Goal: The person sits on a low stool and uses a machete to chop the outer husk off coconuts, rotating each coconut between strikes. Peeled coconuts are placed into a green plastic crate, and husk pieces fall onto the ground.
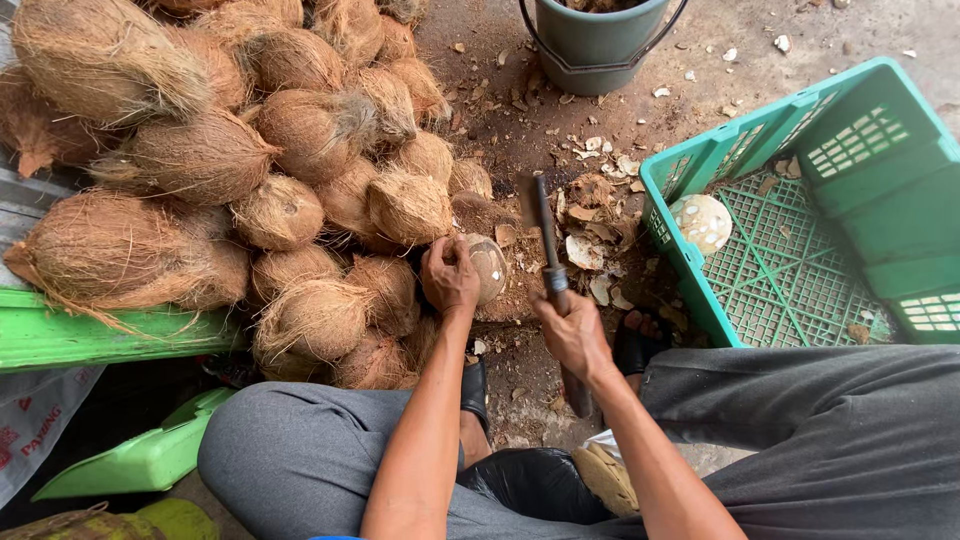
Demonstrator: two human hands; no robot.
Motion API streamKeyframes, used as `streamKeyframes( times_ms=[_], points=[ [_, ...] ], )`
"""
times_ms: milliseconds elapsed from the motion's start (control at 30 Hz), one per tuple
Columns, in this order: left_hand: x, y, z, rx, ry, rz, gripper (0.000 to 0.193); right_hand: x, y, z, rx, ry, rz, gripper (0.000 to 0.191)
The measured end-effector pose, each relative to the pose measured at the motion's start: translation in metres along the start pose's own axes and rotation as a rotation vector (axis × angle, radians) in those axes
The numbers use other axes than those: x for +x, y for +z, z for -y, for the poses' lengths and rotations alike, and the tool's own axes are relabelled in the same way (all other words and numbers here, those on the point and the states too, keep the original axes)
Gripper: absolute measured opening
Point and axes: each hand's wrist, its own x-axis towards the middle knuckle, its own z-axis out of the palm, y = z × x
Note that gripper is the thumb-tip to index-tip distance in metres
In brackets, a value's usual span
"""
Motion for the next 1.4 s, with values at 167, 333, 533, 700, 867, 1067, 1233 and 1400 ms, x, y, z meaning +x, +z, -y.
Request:
streamKeyframes(
  times_ms=[167,333,533,700,867,1067,1233,1400],
  points=[
    [-0.001,0.001,-0.004,-0.060,0.131,-0.096,0.059,-0.001,0.015,0.002,-0.140,0.031,0.095,0.040],
    [-0.009,-0.003,-0.008,-0.033,-0.015,-0.033,0.050,-0.006,0.021,0.002,-0.057,-0.148,-0.062,0.030],
    [-0.008,-0.001,-0.016,0.008,0.134,-0.072,0.048,-0.001,0.029,-0.005,-0.233,0.092,-0.005,0.030],
    [-0.009,0.000,-0.005,0.014,0.112,-0.023,0.061,0.004,0.020,-0.006,-0.303,0.028,0.067,0.033],
    [-0.013,0.002,-0.004,0.059,0.070,-0.004,0.062,0.001,0.005,0.003,-0.334,0.105,0.049,0.032],
    [-0.014,0.000,-0.019,0.078,0.101,-0.035,0.054,-0.002,0.019,0.005,-0.078,-0.255,-0.083,0.039],
    [-0.016,-0.001,-0.009,-0.073,0.062,0.084,0.055,0.008,0.026,-0.005,-0.423,0.147,-0.020,0.023],
    [-0.010,0.013,0.005,-0.053,0.258,-0.076,0.061,0.009,0.007,-0.004,-0.350,0.082,0.125,0.017]
  ],
)
